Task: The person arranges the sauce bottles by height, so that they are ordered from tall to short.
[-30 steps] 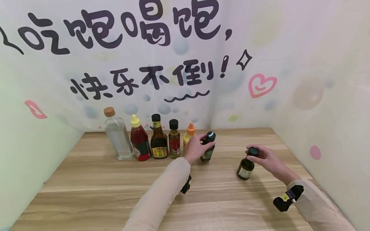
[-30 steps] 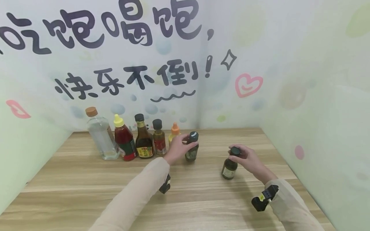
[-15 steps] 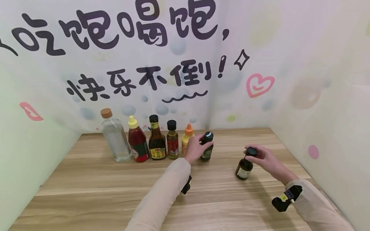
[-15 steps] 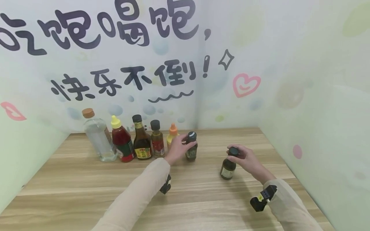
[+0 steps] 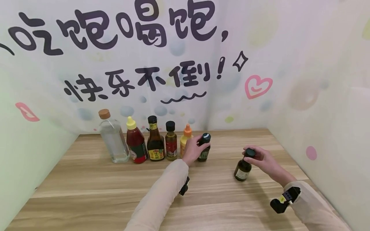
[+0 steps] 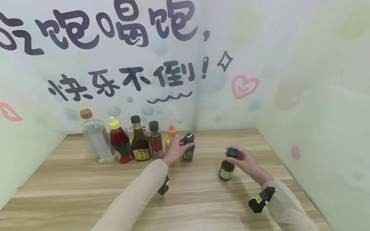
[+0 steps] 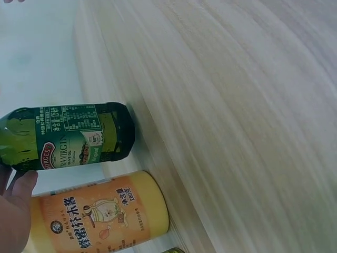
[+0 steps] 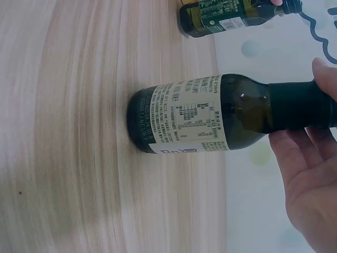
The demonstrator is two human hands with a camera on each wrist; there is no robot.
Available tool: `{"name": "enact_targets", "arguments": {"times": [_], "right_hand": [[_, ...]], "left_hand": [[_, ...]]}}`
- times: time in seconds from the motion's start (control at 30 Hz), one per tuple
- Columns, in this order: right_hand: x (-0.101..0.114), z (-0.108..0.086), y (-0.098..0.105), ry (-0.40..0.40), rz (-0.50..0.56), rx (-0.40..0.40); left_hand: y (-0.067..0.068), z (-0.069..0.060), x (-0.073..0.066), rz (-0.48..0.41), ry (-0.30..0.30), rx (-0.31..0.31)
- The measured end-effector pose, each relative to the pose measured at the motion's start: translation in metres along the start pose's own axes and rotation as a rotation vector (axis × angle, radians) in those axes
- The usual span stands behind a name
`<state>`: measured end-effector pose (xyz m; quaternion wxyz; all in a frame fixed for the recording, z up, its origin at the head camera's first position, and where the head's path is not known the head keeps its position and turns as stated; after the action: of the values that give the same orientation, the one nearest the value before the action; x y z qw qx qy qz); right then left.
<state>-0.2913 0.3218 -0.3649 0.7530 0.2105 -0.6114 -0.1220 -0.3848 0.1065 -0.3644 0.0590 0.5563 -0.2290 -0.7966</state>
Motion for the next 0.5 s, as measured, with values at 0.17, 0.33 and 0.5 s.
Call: {"name": "enact_targets", "arguments": {"times": [0.17, 0.33, 0.5], "right_hand": [[-0.0006, 0.0, 0.0008, 0.015, 0.002, -0.003], [-0.0022, 0.0001, 0.0016, 0.013, -0.001, -0.005], [-0.0013, 0.001, 0.0007, 0.015, -0.002, -0.006]], "left_hand": [[-0.0019, 0.0012, 0.0019, 0.012, -0.004, -0.001], [-0.0048, 0.0015, 0.0022, 0.007, -0.007, 0.012], [-0.0044, 0.0025, 0.003, -0.004, 0.005, 0.004]]}}
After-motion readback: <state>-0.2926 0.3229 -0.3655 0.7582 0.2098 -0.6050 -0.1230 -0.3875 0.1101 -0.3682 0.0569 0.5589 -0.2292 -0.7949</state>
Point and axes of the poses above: each hand's wrist, its own z-axis towards the middle knuckle, its own y-axis out of the back of the hand, x = y × z, the point moved 10 cm from there along z, towards the middle knuckle, and after that the axes turned 2 degrees about -z, right-handed, at the moved point
